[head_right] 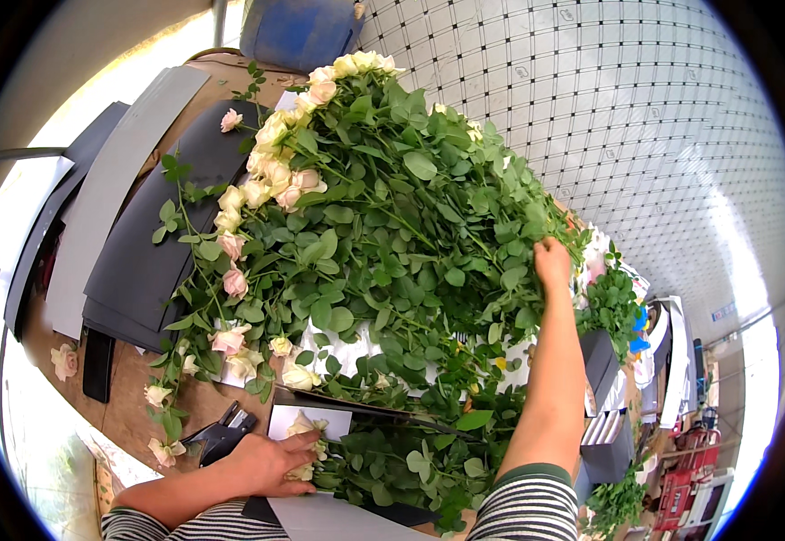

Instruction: The person arranges light-colored roses and greenery into a black rectangular frame, folding white and black paper around the stems and securing them with a stapler. The person repeatedly picks up flowers, positions them within the frame, and staples the paper to hold the arrangement in place.

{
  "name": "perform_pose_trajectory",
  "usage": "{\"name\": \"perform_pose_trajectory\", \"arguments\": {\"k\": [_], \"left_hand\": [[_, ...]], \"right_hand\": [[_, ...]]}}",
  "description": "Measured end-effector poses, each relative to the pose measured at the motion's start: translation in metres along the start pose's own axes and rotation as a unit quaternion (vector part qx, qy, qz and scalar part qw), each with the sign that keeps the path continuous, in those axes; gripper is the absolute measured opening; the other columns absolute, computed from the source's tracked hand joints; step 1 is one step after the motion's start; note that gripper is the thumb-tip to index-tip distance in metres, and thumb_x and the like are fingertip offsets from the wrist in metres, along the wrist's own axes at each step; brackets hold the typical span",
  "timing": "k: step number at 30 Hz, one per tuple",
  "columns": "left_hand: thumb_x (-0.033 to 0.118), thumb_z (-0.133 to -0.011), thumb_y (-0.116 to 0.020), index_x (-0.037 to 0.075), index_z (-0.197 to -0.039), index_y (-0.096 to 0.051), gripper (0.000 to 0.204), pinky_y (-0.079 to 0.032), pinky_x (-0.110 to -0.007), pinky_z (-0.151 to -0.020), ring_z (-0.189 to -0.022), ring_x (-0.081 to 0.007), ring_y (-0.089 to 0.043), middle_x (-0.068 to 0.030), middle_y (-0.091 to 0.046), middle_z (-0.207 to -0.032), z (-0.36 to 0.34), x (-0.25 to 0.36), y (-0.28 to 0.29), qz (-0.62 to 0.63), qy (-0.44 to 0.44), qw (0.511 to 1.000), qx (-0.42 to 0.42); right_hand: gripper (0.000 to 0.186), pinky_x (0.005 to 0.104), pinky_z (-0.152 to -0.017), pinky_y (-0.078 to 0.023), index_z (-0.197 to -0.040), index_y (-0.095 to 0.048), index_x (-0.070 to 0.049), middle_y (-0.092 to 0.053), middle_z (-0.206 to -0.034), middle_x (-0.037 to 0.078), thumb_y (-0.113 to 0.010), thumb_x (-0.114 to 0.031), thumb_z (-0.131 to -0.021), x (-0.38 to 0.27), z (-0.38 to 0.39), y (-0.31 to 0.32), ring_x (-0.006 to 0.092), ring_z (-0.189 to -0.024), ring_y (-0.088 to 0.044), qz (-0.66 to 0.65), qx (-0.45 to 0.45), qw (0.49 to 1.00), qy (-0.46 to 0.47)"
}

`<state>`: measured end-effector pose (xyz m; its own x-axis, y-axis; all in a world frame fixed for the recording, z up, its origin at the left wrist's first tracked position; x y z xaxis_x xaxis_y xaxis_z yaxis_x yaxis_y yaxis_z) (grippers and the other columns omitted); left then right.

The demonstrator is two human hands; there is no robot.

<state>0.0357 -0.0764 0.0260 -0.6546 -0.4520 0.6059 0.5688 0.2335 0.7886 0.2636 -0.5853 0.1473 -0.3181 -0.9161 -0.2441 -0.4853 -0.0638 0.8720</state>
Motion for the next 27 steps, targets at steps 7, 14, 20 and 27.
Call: {"name": "perform_pose_trajectory", "arguments": {"k": [7, 14, 20, 27], "left_hand": [[0.054, -0.077, -0.065, 0.012, -0.113, -0.063, 0.055, -0.055, -0.037, -0.056, -0.066, -0.0258, -0.067, -0.0054, -0.049, -0.136, 0.002, 0.001, -0.001, -0.02, -0.017, 0.999, 0.031], [0.046, -0.073, -0.07, 0.009, -0.126, -0.051, 0.068, -0.056, -0.038, -0.062, -0.077, -0.0275, -0.068, -0.0126, -0.046, -0.138, 0.001, 0.008, 0.006, -0.022, -0.026, 0.999, 0.008], [0.041, -0.071, -0.073, 0.006, -0.118, -0.052, 0.061, -0.055, -0.039, -0.063, -0.076, -0.0291, -0.067, -0.012, -0.047, -0.134, 0.007, -0.003, -0.007, 0.0, -0.046, 0.997, 0.054], [0.043, -0.073, -0.072, 0.007, -0.117, -0.055, 0.059, -0.055, -0.037, -0.063, -0.072, -0.0274, -0.067, -0.0075, -0.046, -0.136, 0.013, -0.005, -0.004, -0.015, -0.043, 0.997, 0.065]], "right_hand": [[0.02, 0.0293, -0.064, -0.043, -0.097, -0.063, -0.001, -0.062, -0.075, 0.003, -0.058, -0.019, -0.09, -0.026, 0.067, 0.159, 0.0123, -0.068, -0.053, -0.127, 0.043, 0.988, 0.081], [0.027, 0.0281, -0.077, -0.043, -0.111, -0.062, -0.002, -0.063, -0.099, 0.003, -0.064, -0.015, -0.087, 0.013, 0.22, 0.211, 0.012, -0.086, -0.055, -0.196, -0.002, 0.979, -0.061], [0.029, 0.029, -0.076, -0.047, -0.115, -0.062, -0.004, -0.061, -0.107, 0.004, -0.06, -0.009, -0.087, 0.028, 0.307, 0.181, 0.0155, -0.084, -0.059, -0.174, -0.142, 0.973, -0.059], [0.027, 0.03, -0.08, -0.041, -0.091, -0.059, 0.004, -0.055, -0.087, 0.011, -0.051, 0.01, -0.067, -0.042, 0.337, 0.096, 0.0259, -0.086, -0.052, -0.136, -0.231, 0.958, 0.103]]}}
Point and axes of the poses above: each hand's wrist, its own z-axis away from the middle knuckle, its own y-axis out of the back of the hand, x = y × z, the point moved 8 cm from there along -z, towards the middle knuckle
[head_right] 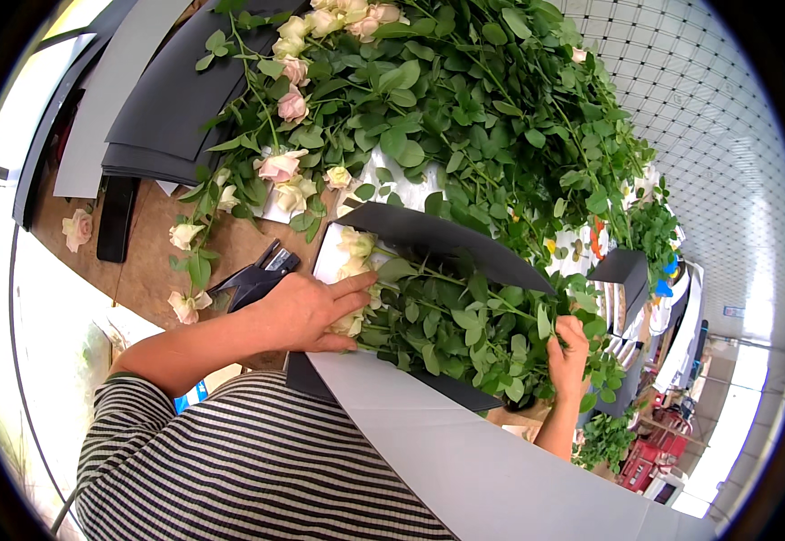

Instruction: The person arranges light-colored roses and greenery into a black rectangular frame, folding white and black paper around the stems and securing them with a stapler. The person repeatedly picks up flowers, positions them within the frame, and staples the paper to hold the arrangement in place.

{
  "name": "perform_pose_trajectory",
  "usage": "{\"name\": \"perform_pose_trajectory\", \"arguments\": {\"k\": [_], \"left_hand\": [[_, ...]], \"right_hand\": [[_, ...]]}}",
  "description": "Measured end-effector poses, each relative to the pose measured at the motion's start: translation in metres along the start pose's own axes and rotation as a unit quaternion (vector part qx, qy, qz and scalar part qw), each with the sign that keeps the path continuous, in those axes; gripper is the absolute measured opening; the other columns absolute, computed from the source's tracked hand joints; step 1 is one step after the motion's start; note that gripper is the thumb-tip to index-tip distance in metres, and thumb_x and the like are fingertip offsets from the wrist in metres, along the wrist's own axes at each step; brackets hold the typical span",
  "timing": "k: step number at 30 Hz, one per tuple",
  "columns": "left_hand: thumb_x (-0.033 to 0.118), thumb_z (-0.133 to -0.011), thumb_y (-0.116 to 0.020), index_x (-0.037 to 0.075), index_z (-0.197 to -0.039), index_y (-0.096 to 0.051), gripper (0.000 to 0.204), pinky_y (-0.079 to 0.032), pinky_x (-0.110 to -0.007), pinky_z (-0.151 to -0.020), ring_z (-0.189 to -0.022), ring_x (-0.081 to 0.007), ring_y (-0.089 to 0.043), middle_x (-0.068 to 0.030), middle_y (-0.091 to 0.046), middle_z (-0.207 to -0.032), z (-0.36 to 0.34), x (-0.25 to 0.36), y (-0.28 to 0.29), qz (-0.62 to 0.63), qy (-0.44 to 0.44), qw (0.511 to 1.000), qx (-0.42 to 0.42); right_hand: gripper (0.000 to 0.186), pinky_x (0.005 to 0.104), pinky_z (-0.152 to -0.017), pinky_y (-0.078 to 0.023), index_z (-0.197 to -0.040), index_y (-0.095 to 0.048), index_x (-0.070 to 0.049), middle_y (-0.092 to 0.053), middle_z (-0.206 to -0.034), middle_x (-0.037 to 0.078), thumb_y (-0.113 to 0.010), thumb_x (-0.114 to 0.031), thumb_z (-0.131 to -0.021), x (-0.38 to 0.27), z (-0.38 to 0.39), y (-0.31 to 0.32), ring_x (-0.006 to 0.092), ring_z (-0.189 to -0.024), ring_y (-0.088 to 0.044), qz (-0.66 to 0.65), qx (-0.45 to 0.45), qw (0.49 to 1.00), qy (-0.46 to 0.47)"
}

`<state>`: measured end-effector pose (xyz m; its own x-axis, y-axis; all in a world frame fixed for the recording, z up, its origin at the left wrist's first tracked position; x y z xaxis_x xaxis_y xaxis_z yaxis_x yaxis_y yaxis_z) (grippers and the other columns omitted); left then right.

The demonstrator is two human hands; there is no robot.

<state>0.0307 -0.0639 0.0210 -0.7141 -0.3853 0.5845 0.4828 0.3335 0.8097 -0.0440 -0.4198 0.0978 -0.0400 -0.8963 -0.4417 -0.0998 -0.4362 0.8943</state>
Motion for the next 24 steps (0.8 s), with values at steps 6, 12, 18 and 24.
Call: {"name": "perform_pose_trajectory", "arguments": {"k": [6, 12, 18, 24], "left_hand": [[0.043, -0.073, -0.072, 0.007, -0.116, -0.055, 0.059, -0.055, -0.038, -0.063, -0.072, -0.0274, -0.067, -0.0074, -0.044, -0.138, -0.003, -0.002, -0.001, 0.021, -0.022, 0.999, 0.009], [0.045, -0.073, -0.071, 0.008, -0.116, -0.055, 0.059, -0.053, -0.036, -0.057, -0.065, -0.0264, -0.065, -0.0047, -0.043, -0.139, 0.002, -0.005, -0.003, 0.028, -0.032, 0.998, 0.051], [0.045, -0.072, -0.072, 0.008, -0.115, -0.056, 0.058, -0.053, -0.036, -0.059, -0.068, -0.0244, -0.066, -0.0055, -0.042, -0.139, -0.001, -0.002, -0.002, 0.002, -0.007, 1.0, 0.009], [0.041, -0.073, -0.072, 0.004, -0.111, -0.058, 0.055, -0.053, -0.036, -0.066, -0.07, -0.0255, -0.066, -0.011, -0.044, -0.136, -0.004, 0.002, -0.001, -0.002, -0.016, 1.0, -0.011]], "right_hand": [[0.041, 0.036, -0.088, -0.042, -0.104, -0.06, 0.0, -0.058, -0.1, 0.013, -0.062, 0.009, -0.064, 0.032, 0.004, -0.016, 0.0314, -0.095, -0.053, 0.154, -0.046, 0.987, -0.02], [0.037, 0.0329, -0.07, -0.05, -0.108, -0.063, 0.0, -0.064, -0.091, 0.012, -0.069, 0.001, -0.072, -0.052, -0.033, 0.019, 0.0265, -0.076, -0.062, 0.178, -0.106, 0.971, -0.121], [0.019, 0.0308, -0.054, -0.047, -0.102, -0.065, -0.004, -0.057, -0.059, 0.008, -0.063, -0.011, -0.084, -0.166, -0.076, -0.119, 0.0212, -0.055, -0.059, -0.093, -0.218, 0.971, 0.008], [0.023, 0.0404, -0.062, -0.051, -0.103, -0.065, -0.014, -0.066, -0.078, 0.009, -0.065, -0.018, -0.081, -0.155, -0.086, -0.184, 0.0293, -0.07, -0.064, 0.058, -0.098, 0.98, 0.163]]}}
Point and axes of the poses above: each hand's wrist, its own z-axis away from the middle knuckle, its own y-axis out of the back of the hand, x = y × z, the point moved 8 cm from there along -z, towards the middle knuckle
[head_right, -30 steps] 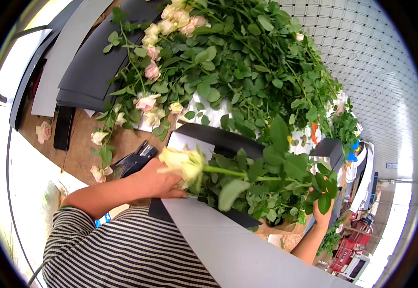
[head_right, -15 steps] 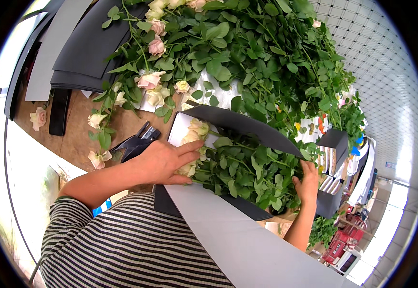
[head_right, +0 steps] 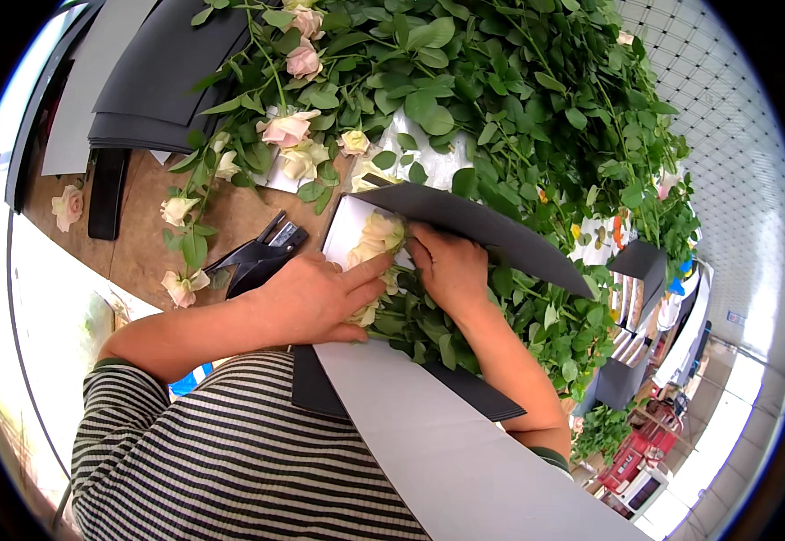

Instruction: The person arranges light-colored roses and greenery into a black rectangular frame, folding white and black paper around the stems and securing them with a stapler. The person repeatedly picks up flowers, positions them within the frame, and staples the paper to hold the arrangement in place.

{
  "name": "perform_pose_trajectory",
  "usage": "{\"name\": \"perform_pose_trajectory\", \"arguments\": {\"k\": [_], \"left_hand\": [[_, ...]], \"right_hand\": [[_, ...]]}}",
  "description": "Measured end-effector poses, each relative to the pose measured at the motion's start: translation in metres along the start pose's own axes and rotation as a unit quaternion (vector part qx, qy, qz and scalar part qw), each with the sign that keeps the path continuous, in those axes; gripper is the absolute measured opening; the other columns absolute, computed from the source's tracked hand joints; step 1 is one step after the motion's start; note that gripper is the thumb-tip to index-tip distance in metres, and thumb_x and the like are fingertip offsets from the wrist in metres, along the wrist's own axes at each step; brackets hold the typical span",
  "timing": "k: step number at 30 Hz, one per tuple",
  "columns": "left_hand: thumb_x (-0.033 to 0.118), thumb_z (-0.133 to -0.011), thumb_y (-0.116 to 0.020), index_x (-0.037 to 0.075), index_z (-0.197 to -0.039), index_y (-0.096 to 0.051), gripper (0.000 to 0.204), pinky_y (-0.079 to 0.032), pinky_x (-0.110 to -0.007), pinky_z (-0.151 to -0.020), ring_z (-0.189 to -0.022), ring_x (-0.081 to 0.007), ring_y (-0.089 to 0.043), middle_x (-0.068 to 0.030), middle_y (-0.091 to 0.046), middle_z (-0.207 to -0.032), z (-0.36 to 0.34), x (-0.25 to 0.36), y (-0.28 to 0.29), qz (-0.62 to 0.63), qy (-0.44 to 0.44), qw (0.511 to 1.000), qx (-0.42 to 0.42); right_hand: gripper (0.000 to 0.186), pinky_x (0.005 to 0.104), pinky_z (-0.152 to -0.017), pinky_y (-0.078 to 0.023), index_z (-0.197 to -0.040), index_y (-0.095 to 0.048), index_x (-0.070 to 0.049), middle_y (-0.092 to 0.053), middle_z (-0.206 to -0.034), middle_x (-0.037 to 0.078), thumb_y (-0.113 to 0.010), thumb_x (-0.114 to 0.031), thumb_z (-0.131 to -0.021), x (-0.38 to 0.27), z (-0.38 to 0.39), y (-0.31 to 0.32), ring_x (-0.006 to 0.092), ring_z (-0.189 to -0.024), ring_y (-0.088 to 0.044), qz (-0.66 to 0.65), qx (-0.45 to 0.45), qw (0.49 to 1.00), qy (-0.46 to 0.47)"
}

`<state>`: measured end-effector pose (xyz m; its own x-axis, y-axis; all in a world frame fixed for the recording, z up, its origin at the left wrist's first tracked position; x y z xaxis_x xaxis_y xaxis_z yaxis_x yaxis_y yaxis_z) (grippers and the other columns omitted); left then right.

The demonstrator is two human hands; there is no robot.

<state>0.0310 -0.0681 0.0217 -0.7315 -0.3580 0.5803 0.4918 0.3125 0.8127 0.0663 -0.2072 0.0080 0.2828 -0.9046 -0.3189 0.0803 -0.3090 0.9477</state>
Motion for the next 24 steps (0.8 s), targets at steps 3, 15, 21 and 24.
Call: {"name": "perform_pose_trajectory", "arguments": {"k": [3, 15, 21, 24], "left_hand": [[0.039, -0.073, -0.073, 0.002, -0.108, -0.059, 0.053, -0.053, -0.037, -0.068, -0.071, -0.0265, -0.066, -0.013, -0.044, -0.134, 0.002, -0.001, 0.001, 0.011, -0.005, 1.0, 0.006], [0.053, -0.072, -0.07, 0.01, -0.098, -0.065, 0.05, -0.054, -0.039, -0.058, -0.067, -0.0319, -0.066, -0.0211, -0.03, -0.144, -0.014, -0.011, 0.014, 0.021, -0.015, 0.999, -0.028], [0.061, -0.075, -0.064, 0.011, -0.107, -0.066, 0.06, -0.055, -0.038, -0.059, -0.068, -0.0332, -0.067, -0.0221, -0.031, -0.145, -0.008, -0.007, 0.013, 0.015, 0.018, 0.999, -0.03], [0.06, -0.079, -0.061, 0.009, -0.109, -0.064, 0.058, -0.055, -0.041, -0.068, -0.08, -0.0358, -0.066, -0.0231, -0.034, -0.144, -0.017, -0.009, 0.019, 0.065, 0.026, 0.997, -0.044]], "right_hand": [[0.023, 0.0407, -0.062, -0.051, -0.104, -0.065, -0.016, -0.067, -0.082, 0.008, -0.063, -0.017, -0.081, -0.003, 0.0, -0.001, 0.0283, -0.072, -0.064, -0.039, 0.021, 0.999, 0.028], [0.031, 0.0389, -0.064, -0.052, -0.113, -0.063, -0.016, -0.066, -0.09, 0.01, -0.064, -0.02, -0.082, -0.018, 0.008, 0.012, 0.029, -0.077, -0.064, 0.036, -0.049, 0.998, 0.033], [0.032, 0.0343, -0.074, -0.057, -0.11, -0.062, 0.006, -0.066, -0.102, 0.02, -0.065, -0.014, -0.084, -0.064, 0.043, 0.216, 0.0274, -0.089, -0.067, -0.604, -0.111, 0.725, 0.313], [0.026, 0.0346, -0.067, -0.058, -0.098, -0.066, 0.007, -0.066, -0.1, 0.023, -0.062, -0.015, -0.087, -0.107, 0.057, 0.253, 0.0304, -0.085, -0.068, -0.381, -0.153, 0.849, 0.332]]}}
Point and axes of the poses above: each hand's wrist, its own z-axis away from the middle knuckle, its own y-axis out of the back of the hand, x = y × z, the point moved 8 cm from there along -z, towards the middle knuckle
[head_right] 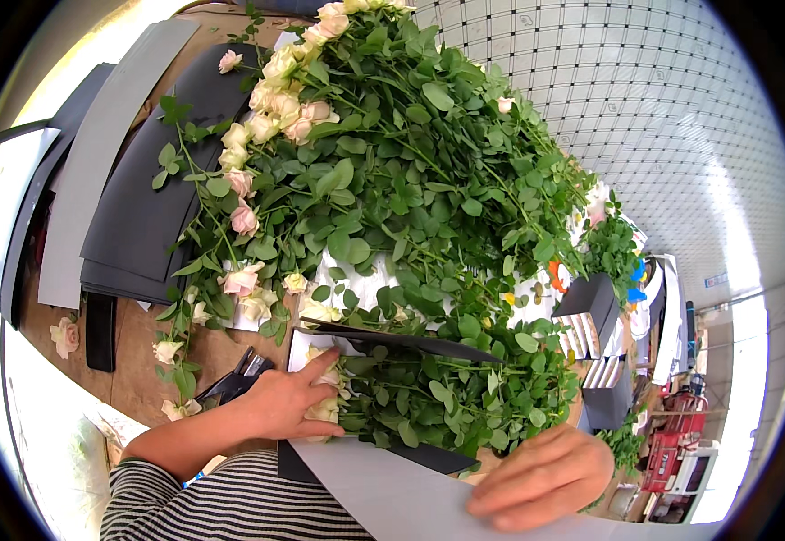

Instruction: The person arranges light-colored roses and greenery into a black rectangular frame, folding white and black paper around the stems and securing them with a stapler. The person repeatedly picks up flowers, positions them within the frame, and staples the paper to hold the arrangement in place.

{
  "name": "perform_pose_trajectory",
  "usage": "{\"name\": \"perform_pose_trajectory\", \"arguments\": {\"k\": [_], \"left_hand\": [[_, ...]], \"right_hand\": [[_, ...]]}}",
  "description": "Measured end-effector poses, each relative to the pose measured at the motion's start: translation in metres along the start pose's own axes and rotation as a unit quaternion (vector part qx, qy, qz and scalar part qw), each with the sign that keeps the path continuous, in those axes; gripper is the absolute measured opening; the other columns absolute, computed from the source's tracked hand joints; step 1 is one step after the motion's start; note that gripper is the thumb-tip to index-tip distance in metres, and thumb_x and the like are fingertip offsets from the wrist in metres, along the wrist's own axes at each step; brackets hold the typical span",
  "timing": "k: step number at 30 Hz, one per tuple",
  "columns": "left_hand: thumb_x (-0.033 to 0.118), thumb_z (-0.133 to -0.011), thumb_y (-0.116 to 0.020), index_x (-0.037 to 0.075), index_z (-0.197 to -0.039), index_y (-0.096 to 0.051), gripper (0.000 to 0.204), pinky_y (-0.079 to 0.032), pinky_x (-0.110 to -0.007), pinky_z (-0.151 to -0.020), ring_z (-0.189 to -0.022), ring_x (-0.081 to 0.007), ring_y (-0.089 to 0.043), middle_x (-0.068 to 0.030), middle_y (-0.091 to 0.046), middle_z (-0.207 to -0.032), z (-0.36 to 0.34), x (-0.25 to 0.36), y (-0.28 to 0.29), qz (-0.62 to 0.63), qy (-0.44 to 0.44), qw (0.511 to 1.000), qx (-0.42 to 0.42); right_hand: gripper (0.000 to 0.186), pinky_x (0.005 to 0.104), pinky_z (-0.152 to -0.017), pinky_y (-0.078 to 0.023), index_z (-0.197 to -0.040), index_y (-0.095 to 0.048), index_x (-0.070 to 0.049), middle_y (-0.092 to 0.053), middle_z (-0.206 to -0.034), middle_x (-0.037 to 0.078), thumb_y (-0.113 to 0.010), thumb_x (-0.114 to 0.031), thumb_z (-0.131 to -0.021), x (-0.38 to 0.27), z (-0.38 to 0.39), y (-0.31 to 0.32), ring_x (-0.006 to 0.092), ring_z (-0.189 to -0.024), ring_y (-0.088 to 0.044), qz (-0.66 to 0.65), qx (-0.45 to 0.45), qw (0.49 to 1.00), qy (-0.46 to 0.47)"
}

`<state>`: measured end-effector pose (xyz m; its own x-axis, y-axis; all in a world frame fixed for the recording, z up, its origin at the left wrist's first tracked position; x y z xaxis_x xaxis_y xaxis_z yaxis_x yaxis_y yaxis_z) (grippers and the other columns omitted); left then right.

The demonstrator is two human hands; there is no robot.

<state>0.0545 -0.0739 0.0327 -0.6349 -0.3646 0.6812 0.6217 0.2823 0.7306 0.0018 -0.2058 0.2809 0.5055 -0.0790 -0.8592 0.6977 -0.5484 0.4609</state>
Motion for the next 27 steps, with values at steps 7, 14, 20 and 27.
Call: {"name": "perform_pose_trajectory", "arguments": {"k": [7, 14, 20, 27], "left_hand": [[0.05, -0.092, -0.052, 0.004, -0.133, -0.047, 0.062, -0.048, -0.032, -0.079, -0.091, -0.0184, -0.057, -0.0088, -0.058, -0.109, 0.002, -0.06, -0.003, 0.603, 0.108, 0.79, 0.034], [0.025, -0.082, -0.067, 0.004, -0.102, -0.055, 0.03, -0.048, -0.034, -0.068, -0.082, -0.0254, -0.059, -0.0125, -0.059, -0.101, 0.014, -0.063, 0.003, 0.242, 0.173, 0.906, 0.301], [0.021, -0.074, -0.07, 0.007, -0.107, -0.053, 0.039, -0.046, -0.035, -0.071, -0.098, -0.0252, -0.055, -0.0082, -0.055, -0.111, 0.0, 0.016, -0.001, -0.141, -0.119, 0.947, 0.262], [0.04, -0.076, -0.071, 0.009, -0.143, -0.031, 0.085, -0.049, -0.042, -0.079, -0.112, -0.0296, -0.05, -0.0147, -0.055, -0.117, -0.031, 0.007, -0.001, -0.058, 0.015, 0.997, 0.042]], "right_hand": [[0.015, 0.031, -0.071, -0.055, -0.089, -0.067, -0.001, -0.07, -0.087, 0.014, -0.068, -0.007, -0.075, 0.099, -0.007, 0.004, 0.0258, -0.08, -0.07, 0.304, 0.218, 0.903, -0.212], [0.014, 0.0322, -0.081, -0.052, -0.089, -0.066, 0.001, -0.07, -0.093, 0.016, -0.068, 0.0, -0.075, 0.162, 0.014, -0.031, 0.0269, -0.087, -0.069, 0.226, 0.222, 0.918, -0.24], [0.019, 0.0281, -0.076, -0.053, -0.094, -0.066, 0.0, -0.07, -0.094, 0.013, -0.068, 0.004, -0.076, 0.186, 0.032, -0.016, 0.0219, -0.086, -0.068, 0.169, 0.278, 0.86, -0.392], [0.045, 0.0327, -0.083, -0.054, -0.12, -0.058, 0.0, -0.067, -0.102, 0.012, -0.065, 0.001, -0.075, 0.185, -0.008, 0.092, 0.0191, -0.093, -0.066, -0.071, 0.105, 0.918, -0.376]]}}
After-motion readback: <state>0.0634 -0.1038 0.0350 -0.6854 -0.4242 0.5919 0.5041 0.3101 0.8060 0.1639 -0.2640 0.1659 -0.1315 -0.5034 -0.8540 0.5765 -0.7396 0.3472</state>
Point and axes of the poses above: each hand's wrist, its own z-axis away from the middle knuckle, its own y-axis out of the back of the hand, x = y × z, the point moved 8 cm from there along -z, towards the middle knuckle
